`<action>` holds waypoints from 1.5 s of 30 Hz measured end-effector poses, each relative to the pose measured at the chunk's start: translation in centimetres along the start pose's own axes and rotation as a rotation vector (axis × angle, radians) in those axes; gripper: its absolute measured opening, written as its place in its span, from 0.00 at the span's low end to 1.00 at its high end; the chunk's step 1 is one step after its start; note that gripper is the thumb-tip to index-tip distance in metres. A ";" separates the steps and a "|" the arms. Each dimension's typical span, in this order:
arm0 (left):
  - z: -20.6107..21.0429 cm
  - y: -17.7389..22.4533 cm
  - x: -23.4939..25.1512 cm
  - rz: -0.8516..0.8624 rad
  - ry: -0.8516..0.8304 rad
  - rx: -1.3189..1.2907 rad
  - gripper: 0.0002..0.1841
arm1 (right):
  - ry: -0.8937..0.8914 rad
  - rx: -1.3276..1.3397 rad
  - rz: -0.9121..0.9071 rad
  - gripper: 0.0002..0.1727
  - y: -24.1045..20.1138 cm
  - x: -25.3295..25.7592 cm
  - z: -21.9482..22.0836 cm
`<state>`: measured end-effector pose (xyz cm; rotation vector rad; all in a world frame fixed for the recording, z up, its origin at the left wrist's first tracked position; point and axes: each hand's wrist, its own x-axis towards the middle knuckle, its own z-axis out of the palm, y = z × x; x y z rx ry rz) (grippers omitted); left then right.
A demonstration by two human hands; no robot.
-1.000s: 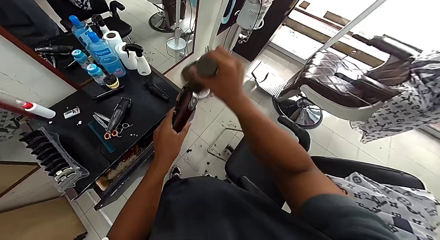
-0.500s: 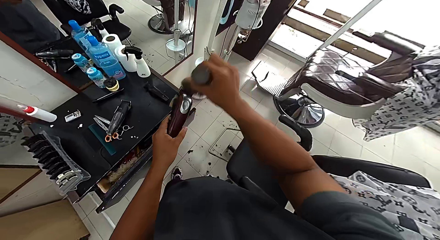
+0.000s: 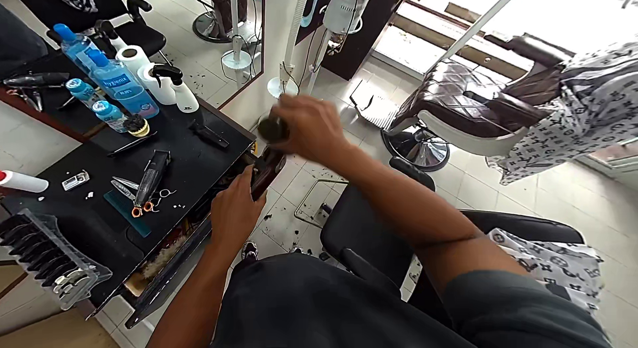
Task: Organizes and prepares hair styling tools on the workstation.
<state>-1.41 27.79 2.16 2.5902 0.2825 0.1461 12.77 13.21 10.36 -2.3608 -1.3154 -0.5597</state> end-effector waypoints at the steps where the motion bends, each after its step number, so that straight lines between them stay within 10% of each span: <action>1: 0.2 0.1 0.1 0.019 -0.006 0.008 0.31 | 0.029 -0.056 0.083 0.19 1.0 0.2 -0.3; 14: 0.4 2.0 1.5 0.092 -0.122 0.081 0.30 | -0.308 -0.010 0.064 0.19 1.3 0.3 -1.5; 45: 0.7 0.7 0.1 0.096 -0.032 -0.004 0.32 | -0.258 -0.128 0.073 0.16 0.0 1.3 -2.2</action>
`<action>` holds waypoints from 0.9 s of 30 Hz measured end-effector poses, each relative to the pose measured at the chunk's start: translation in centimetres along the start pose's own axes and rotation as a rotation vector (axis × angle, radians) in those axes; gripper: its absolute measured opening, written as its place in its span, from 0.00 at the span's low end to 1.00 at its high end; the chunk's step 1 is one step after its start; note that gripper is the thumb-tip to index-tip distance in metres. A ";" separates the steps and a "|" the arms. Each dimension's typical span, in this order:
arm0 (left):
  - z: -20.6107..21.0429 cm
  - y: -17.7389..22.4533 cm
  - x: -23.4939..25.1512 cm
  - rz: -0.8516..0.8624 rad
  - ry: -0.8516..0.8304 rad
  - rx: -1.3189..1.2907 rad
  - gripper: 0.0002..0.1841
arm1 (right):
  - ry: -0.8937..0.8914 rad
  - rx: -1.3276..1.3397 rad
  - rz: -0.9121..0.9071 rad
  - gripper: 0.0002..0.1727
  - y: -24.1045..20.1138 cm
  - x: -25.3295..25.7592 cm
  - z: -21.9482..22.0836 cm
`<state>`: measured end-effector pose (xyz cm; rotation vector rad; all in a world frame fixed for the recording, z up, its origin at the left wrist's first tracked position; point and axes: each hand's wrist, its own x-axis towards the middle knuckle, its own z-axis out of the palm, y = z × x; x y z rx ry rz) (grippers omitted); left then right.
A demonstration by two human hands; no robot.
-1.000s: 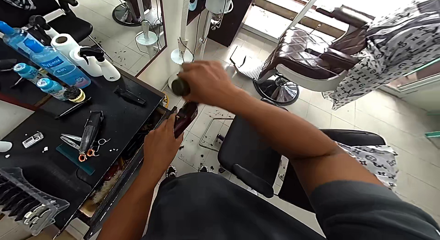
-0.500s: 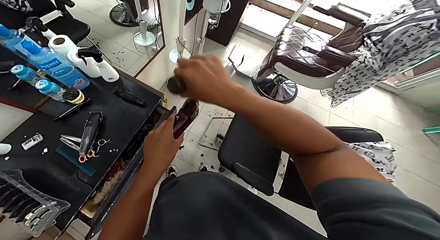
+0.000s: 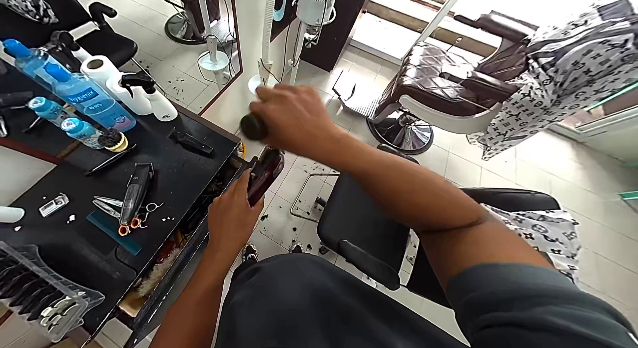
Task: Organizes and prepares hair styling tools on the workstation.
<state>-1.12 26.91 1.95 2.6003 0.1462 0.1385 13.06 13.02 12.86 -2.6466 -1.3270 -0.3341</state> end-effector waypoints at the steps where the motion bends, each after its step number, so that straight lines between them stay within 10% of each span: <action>1: 0.1 -0.3 -0.1 0.015 0.020 -0.008 0.32 | 0.060 -0.035 0.031 0.16 0.8 -0.1 -0.1; 18: -0.4 -1.5 -0.1 -0.231 0.042 -0.651 0.31 | 0.622 0.233 0.131 0.20 1.0 -4.4 2.1; 23: -0.4 -1.7 -0.7 -0.218 0.089 -0.623 0.30 | -0.060 0.324 0.007 0.25 0.9 -4.8 0.5; 27: -0.2 -1.7 -1.0 -0.241 0.070 -0.611 0.30 | 0.308 0.466 -0.242 0.21 2.4 -2.9 -0.7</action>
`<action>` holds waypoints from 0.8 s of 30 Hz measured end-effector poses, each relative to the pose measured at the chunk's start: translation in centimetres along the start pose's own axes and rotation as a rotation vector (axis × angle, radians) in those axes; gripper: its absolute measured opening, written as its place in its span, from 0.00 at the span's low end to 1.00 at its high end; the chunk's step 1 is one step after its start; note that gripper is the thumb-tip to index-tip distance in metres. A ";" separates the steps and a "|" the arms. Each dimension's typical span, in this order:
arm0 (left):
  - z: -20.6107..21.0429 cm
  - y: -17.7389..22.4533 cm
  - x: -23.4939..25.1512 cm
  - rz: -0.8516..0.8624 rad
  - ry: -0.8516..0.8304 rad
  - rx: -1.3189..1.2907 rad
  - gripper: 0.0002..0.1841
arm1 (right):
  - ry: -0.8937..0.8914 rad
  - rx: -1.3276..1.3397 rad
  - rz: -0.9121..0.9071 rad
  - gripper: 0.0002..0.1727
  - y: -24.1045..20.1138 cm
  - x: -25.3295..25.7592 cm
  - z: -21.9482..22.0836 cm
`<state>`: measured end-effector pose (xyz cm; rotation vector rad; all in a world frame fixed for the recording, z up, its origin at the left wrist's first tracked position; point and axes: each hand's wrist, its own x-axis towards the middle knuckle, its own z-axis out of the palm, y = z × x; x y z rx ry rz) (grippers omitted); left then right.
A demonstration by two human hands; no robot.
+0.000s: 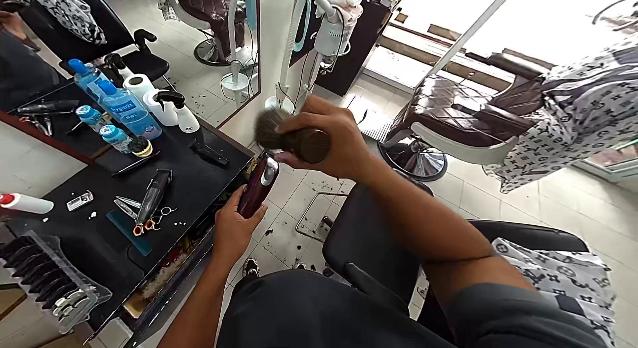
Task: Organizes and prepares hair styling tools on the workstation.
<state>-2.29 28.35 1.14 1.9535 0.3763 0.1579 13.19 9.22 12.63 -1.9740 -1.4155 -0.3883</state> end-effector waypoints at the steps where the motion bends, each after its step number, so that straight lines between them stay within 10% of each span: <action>1: 0.0 0.0 0.0 0.004 -0.005 -0.004 0.30 | -0.114 -0.003 -0.048 0.21 0.3 0.6 -0.4; 4: -0.1 -0.1 -0.1 0.024 -0.010 -0.014 0.30 | -0.728 -0.118 0.043 0.25 1.1 2.5 -1.0; 8: 0.2 -0.3 0.2 0.019 -0.013 0.002 0.30 | -0.332 -0.037 -0.149 0.22 1.7 4.0 -0.5; 12: -0.1 -0.5 0.1 0.031 -0.019 -0.031 0.30 | -0.783 -0.060 -0.023 0.25 1.1 5.1 -1.0; 14: 0.0 -0.7 0.2 0.015 -0.006 -0.085 0.30 | -0.529 -0.127 -0.025 0.24 1.2 4.4 -0.6; 18: -0.2 -0.1 0.3 -0.129 -0.024 -0.508 0.17 | 0.582 -0.121 -0.078 0.23 0.1 0.4 2.9; 24: -0.7 0.3 -0.2 -0.257 -0.135 -0.793 0.08 | 0.545 -0.064 -0.008 0.17 -1.3 -4.1 9.0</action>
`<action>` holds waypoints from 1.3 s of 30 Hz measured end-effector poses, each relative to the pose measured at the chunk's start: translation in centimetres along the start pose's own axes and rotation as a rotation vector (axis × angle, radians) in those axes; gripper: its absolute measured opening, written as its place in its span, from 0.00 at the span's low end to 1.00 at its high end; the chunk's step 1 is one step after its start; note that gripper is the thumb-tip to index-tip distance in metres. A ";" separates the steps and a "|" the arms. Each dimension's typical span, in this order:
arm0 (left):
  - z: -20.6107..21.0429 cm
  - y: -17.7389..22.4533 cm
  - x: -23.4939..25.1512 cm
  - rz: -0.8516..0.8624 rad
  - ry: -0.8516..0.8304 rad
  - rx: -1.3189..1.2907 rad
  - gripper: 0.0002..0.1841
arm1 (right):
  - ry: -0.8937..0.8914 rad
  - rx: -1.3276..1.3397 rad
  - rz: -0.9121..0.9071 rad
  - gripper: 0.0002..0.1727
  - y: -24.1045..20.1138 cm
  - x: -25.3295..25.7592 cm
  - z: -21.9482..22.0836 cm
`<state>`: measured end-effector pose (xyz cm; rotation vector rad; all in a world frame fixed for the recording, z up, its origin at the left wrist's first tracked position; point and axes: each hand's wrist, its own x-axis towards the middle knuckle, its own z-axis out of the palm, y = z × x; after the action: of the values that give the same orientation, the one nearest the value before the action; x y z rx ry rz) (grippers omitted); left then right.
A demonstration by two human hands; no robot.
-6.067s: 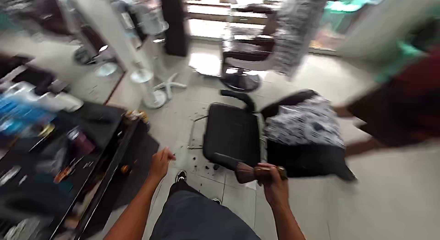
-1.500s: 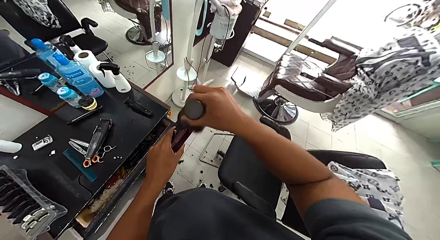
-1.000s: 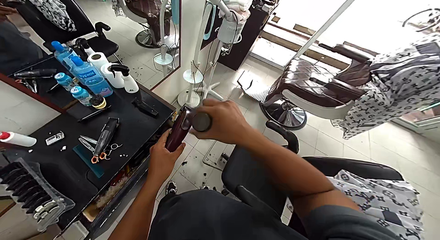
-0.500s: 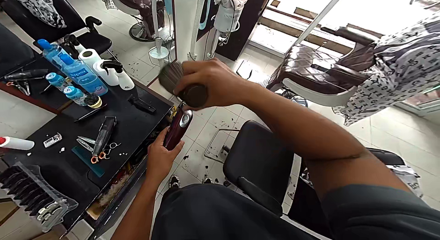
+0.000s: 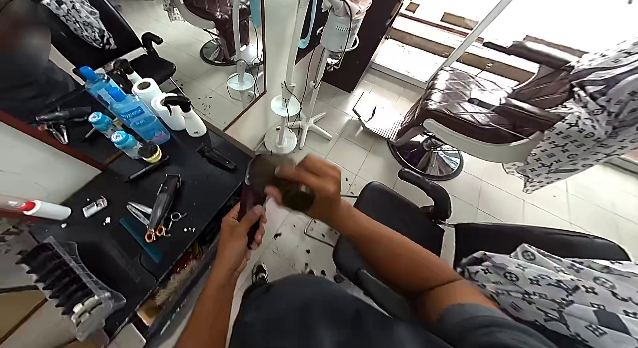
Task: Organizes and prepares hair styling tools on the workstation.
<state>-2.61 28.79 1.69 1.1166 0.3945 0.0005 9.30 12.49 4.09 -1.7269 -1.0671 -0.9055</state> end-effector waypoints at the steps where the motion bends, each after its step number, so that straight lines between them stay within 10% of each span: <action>1: 0.3 0.0 -0.1 -0.012 -0.017 0.015 0.07 | 0.068 -0.063 0.069 0.18 1.1 1.1 -0.3; 7: 1.3 0.5 0.3 0.012 -0.047 0.062 0.07 | -0.076 -0.100 -0.050 0.16 -0.8 2.7 -0.5; 11: 1.1 0.2 -0.2 -0.014 -0.070 0.072 0.07 | 0.176 -0.156 0.157 0.20 1.6 4.5 -1.1; 15: 0.9 0.1 -0.4 0.008 -0.052 0.071 0.04 | -0.015 -0.053 -0.082 0.16 -1.1 2.3 -0.5; 19: 0.5 -0.4 -1.1 -0.040 -0.040 0.060 0.06 | 0.116 -0.201 0.124 0.20 1.4 3.7 -0.6; 24: 0.0 -0.4 -1.6 -0.036 -0.014 0.025 0.05 | -0.102 -0.069 -0.134 0.17 -1.5 1.9 0.1; 28: -0.3 -0.5 -2.6 -0.057 -0.018 -0.013 0.06 | 0.063 -0.201 0.108 0.21 0.8 3.3 -0.1; 32: -0.6 -0.9 -2.6 -0.002 -0.011 -0.008 0.05 | -0.128 -0.045 -0.172 0.17 -2.8 1.5 -0.2; 39: -1.6 -0.9 -3.2 0.098 0.029 0.050 0.09 | 0.191 0.040 0.436 0.18 5.2 2.6 -2.4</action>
<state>-6.27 29.17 1.24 1.1859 0.3673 0.0936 14.71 9.72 5.67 -1.7086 -0.5489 -0.7440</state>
